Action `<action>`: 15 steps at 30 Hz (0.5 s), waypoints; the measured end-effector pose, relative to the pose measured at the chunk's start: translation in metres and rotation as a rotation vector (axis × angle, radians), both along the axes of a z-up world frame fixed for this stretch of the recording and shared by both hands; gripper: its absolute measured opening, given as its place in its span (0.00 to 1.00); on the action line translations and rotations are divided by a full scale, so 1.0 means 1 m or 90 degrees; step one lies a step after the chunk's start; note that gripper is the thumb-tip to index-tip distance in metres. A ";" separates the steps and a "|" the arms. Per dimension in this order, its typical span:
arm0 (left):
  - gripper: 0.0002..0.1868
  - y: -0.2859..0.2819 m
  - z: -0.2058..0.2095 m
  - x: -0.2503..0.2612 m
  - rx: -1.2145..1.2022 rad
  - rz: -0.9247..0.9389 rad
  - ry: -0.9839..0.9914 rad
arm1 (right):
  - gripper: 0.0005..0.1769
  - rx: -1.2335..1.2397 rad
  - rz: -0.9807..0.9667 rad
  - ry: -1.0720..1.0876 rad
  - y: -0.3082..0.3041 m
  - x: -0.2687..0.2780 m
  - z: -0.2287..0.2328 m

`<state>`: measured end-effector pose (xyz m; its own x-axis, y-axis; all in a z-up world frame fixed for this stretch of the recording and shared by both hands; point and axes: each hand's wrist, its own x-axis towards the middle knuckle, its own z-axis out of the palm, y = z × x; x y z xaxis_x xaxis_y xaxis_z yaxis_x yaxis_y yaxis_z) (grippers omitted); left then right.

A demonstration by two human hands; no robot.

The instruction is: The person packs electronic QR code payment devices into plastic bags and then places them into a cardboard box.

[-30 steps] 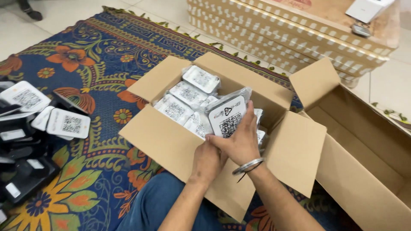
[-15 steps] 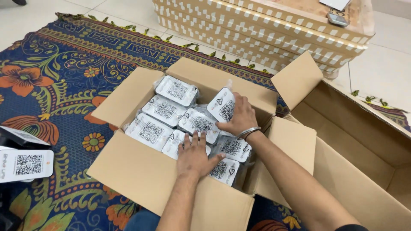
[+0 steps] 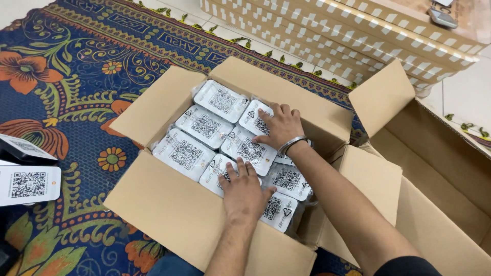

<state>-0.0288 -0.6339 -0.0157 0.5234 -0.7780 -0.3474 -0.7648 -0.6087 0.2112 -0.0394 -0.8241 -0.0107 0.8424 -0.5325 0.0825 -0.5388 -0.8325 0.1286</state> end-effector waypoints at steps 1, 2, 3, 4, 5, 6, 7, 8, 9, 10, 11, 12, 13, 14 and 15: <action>0.54 0.001 -0.001 0.000 0.002 0.001 -0.002 | 0.53 0.002 0.001 -0.002 0.000 0.002 -0.013; 0.52 0.002 -0.002 0.000 -0.010 0.002 -0.010 | 0.50 -0.002 -0.004 -0.008 0.000 0.003 -0.027; 0.51 0.002 -0.002 -0.001 -0.024 0.004 -0.019 | 0.48 -0.008 -0.010 -0.014 -0.001 0.004 -0.039; 0.51 0.002 -0.003 0.000 -0.025 0.003 -0.020 | 0.48 -0.008 -0.010 -0.016 0.000 0.006 -0.040; 0.51 0.002 -0.004 0.000 -0.026 0.008 -0.018 | 0.46 0.010 -0.024 -0.031 0.003 0.009 -0.042; 0.51 0.003 -0.005 -0.001 -0.027 0.012 -0.015 | 0.45 0.029 -0.037 -0.045 0.006 0.011 -0.043; 0.51 0.003 -0.007 -0.002 -0.025 0.014 -0.013 | 0.45 0.030 -0.035 -0.043 0.008 0.011 -0.044; 0.50 0.005 -0.008 -0.003 -0.049 0.022 -0.022 | 0.45 0.055 -0.061 -0.036 0.011 0.011 -0.045; 0.48 0.004 -0.007 -0.002 -0.078 0.038 -0.033 | 0.45 0.074 -0.078 -0.030 0.012 0.015 -0.042; 0.48 0.005 -0.009 -0.002 -0.082 0.048 -0.034 | 0.45 0.070 -0.068 -0.029 0.010 0.019 -0.038; 0.44 0.007 -0.011 0.000 -0.095 0.056 -0.011 | 0.45 0.084 -0.082 0.012 0.008 0.024 -0.033; 0.40 0.009 -0.012 0.002 -0.108 0.064 0.012 | 0.45 0.096 -0.097 0.052 0.008 0.029 -0.028; 0.40 0.013 -0.029 0.009 -0.109 0.066 0.008 | 0.45 0.096 -0.095 0.049 0.017 0.029 -0.023; 0.30 0.018 -0.045 0.017 -0.303 0.085 0.037 | 0.43 0.105 -0.097 -0.003 0.026 0.030 -0.018; 0.21 0.025 -0.062 0.027 -0.499 0.115 0.062 | 0.42 0.114 -0.089 -0.052 0.038 0.035 -0.013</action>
